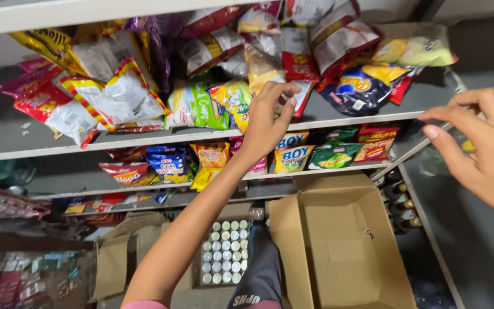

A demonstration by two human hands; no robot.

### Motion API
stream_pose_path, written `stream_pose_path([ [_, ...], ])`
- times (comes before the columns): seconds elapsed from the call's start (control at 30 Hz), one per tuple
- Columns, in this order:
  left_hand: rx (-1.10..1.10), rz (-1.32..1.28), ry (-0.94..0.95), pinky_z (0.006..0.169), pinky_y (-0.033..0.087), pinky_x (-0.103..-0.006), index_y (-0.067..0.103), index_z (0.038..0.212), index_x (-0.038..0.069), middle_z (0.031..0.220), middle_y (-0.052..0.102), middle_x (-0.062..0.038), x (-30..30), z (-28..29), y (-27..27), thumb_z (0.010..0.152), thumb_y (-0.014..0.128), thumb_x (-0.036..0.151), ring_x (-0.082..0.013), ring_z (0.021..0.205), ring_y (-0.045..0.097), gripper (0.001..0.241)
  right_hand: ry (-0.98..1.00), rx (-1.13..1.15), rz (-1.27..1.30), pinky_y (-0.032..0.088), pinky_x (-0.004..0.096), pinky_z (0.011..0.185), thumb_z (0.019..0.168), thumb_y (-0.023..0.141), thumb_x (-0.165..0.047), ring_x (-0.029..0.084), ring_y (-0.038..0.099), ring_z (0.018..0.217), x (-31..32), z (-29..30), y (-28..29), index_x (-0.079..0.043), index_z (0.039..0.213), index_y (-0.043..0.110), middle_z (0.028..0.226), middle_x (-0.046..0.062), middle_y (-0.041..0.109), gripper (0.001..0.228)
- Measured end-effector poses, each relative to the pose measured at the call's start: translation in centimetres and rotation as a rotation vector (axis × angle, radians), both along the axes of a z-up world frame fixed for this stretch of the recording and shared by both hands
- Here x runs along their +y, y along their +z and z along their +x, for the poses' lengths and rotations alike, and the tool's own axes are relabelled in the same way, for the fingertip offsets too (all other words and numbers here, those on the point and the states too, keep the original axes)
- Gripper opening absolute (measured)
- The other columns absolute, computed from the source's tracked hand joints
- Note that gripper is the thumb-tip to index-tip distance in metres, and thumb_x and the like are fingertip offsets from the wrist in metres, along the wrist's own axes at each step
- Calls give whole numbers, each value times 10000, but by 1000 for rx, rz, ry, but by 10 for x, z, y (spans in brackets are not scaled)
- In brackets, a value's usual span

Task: Arranging and restocking canned goods and snack bags on store shelves.

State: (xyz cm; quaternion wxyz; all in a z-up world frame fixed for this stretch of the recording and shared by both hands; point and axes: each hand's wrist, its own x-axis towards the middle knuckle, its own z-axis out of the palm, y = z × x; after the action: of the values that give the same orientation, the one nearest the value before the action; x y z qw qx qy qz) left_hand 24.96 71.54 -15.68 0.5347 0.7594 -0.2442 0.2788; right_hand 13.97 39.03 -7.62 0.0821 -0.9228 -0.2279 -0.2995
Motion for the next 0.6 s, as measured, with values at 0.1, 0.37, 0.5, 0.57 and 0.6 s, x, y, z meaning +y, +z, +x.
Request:
stream_pose_path([
  [0.1, 21, 18, -8, 780, 555, -341, 671, 1129, 18, 1056, 653, -119, 9, 0, -8, 962, 640, 34, -227, 859, 654, 170, 18, 48, 29, 399, 347, 861, 1053, 720, -194, 243, 491, 971, 24, 16, -11, -141, 1186, 767, 1089, 78, 604, 150],
  [0.37, -46, 131, 90, 975, 499, -407, 630, 1147, 1, 1130, 574, -157, 30, 1, -29, 915, 623, -37, -343, 1086, 606, 235, 209, 226, 181, 265, 441, 1009, 1070, 618, -205, 270, 477, 1177, 88, 68, -63, -154, 1235, 728, 1148, 57, 595, 205],
  [0.5, -84, 157, 106, 1012, 479, -424, 622, 1154, 5, 1153, 555, -159, 30, 2, -33, 899, 625, -50, -359, 1134, 576, 260, 278, 247, 199, 277, 465, 1014, 1048, 619, -189, 294, 481, 1217, 122, 93, -81, -125, 1253, 704, 1192, 78, 593, 231],
  [0.57, -76, 134, 80, 1023, 487, -414, 616, 1164, 9, 1163, 561, -151, 31, 3, -34, 906, 616, -55, -350, 1151, 584, 265, 294, 258, 211, 300, 458, 1002, 1025, 640, -167, 299, 490, 1223, 135, 107, -92, -115, 1305, 658, 1216, 95, 590, 285],
  [0.6, -72, 134, 89, 1023, 487, -414, 616, 1164, 9, 1163, 561, -151, 32, 3, -35, 906, 616, -55, -350, 1151, 584, 265, 302, 263, 211, 300, 458, 1002, 1025, 640, -167, 299, 490, 1223, 143, 113, -96, -115, 1305, 658, 1216, 95, 590, 285],
])
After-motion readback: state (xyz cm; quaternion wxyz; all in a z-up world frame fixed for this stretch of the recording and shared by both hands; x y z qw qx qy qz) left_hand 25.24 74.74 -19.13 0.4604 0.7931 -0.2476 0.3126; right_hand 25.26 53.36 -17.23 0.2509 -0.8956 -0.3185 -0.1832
